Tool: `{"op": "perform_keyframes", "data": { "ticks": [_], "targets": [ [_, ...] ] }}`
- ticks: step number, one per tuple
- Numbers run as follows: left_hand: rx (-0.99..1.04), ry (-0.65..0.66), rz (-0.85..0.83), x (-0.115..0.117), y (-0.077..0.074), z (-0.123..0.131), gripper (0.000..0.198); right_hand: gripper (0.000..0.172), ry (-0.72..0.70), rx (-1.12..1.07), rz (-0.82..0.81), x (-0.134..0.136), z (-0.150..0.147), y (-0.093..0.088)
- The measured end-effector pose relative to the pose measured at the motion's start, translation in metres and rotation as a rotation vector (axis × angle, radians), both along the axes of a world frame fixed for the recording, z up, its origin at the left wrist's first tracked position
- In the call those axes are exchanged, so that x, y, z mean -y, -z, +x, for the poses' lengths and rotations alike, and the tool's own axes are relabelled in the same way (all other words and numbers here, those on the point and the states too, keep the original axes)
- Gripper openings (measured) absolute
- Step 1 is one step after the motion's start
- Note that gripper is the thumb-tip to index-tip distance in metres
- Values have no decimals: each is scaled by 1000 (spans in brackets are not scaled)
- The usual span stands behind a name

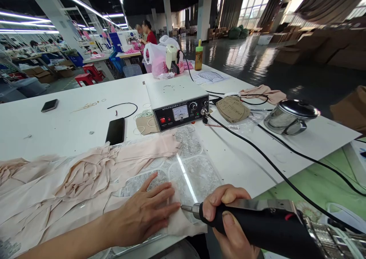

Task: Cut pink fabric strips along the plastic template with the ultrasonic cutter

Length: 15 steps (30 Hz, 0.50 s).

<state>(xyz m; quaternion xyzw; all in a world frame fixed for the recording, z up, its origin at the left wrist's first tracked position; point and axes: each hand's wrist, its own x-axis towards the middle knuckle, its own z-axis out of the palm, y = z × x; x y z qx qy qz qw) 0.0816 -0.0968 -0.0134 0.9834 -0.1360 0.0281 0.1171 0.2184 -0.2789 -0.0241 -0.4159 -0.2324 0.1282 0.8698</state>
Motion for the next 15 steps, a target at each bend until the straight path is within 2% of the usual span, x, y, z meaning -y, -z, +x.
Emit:
{"op": "perform_keyframes", "data": {
  "ticks": [15],
  "targets": [
    [-13, -7, -5, 1, -3, 1, 35, 5, -34, 41, -11, -2, -1, -1]
  ]
}}
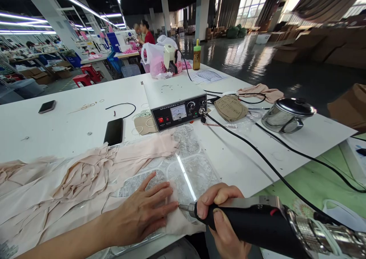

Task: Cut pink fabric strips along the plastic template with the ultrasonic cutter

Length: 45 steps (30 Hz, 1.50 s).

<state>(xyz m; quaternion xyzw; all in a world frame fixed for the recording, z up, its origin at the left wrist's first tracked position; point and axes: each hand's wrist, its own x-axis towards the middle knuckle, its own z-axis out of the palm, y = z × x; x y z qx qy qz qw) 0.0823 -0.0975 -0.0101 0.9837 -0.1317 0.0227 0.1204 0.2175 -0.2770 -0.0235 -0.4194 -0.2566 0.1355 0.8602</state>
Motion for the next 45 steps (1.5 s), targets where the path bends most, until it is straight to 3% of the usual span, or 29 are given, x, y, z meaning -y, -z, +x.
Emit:
{"op": "perform_keyframes", "data": {
  "ticks": [10, 15, 19, 25, 34, 45],
  "targets": [
    [1, 16, 64, -15, -3, 6, 32, 12, 168, -133, 23, 11, 3, -16],
    [46, 7, 109, -31, -3, 11, 31, 12, 153, -163, 11, 18, -1, -14],
    [163, 57, 62, -17, -1, 4, 26, 10, 121, -136, 21, 20, 0, -10],
    [245, 14, 21, 11, 12, -9, 20, 10, 163, -142, -4, 16, 0, -13],
    [191, -43, 64, 17, 13, -4, 24, 8, 81, -77, -26, 25, 8, 4],
    [198, -39, 83, 19, 15, -1, 24, 8, 118, -167, -45, 28, 1, 2]
  ]
}}
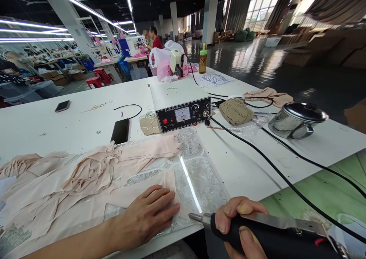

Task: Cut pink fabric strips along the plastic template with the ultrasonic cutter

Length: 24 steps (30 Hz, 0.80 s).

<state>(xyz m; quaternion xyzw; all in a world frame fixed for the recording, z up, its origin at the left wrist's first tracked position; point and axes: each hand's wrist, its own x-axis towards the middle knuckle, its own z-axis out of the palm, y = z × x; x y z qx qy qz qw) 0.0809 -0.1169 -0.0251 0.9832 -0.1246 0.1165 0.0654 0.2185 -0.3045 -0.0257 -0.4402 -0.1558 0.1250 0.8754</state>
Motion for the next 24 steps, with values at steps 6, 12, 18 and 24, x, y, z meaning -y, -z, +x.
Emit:
{"op": "perform_keyframes", "data": {
  "ticks": [6, 12, 18, 24],
  "targets": [
    [-12, -6, 6, 0, 4, 1, 26, 11, 8, -30, -13, 2, -1, 1],
    [-24, -23, -11, 1, 5, 1, 26, 12, -14, -16, -7, 2, 2, -1],
    [-56, -18, 2, 3, 2, 3, 33, 11, -50, 22, -10, 5, 5, 2],
    [-89, -35, 42, 8, -1, 4, 45, 10, -44, 36, -13, 3, 5, 1]
  ]
}}
